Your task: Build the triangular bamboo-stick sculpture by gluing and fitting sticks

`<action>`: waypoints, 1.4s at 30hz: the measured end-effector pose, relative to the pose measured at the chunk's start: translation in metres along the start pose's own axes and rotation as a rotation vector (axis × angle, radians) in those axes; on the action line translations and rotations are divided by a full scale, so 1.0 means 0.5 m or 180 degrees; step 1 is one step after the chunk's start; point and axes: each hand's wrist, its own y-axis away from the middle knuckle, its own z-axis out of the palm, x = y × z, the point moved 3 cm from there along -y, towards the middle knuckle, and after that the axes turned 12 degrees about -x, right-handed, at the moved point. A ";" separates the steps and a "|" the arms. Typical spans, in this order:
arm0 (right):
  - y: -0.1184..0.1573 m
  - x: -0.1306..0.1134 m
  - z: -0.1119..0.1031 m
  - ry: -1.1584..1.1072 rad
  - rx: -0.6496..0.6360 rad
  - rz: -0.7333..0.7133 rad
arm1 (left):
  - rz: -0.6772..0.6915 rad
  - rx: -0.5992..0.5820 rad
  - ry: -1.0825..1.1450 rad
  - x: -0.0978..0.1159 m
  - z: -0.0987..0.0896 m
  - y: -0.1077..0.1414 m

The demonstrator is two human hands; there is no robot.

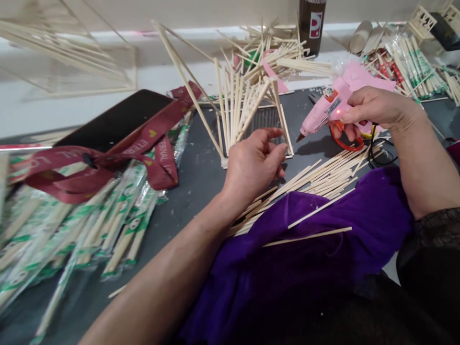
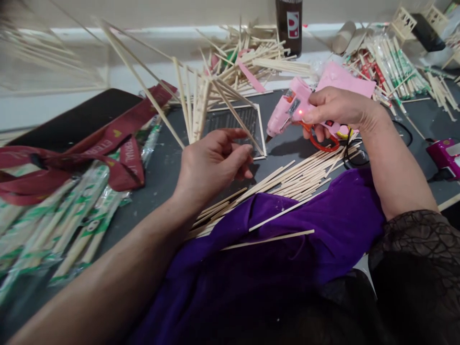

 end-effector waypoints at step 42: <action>-0.038 0.018 0.040 0.0933 -0.0368 0.0079 | 0.0328 0.0518 -0.0800 -0.002 -0.004 -0.026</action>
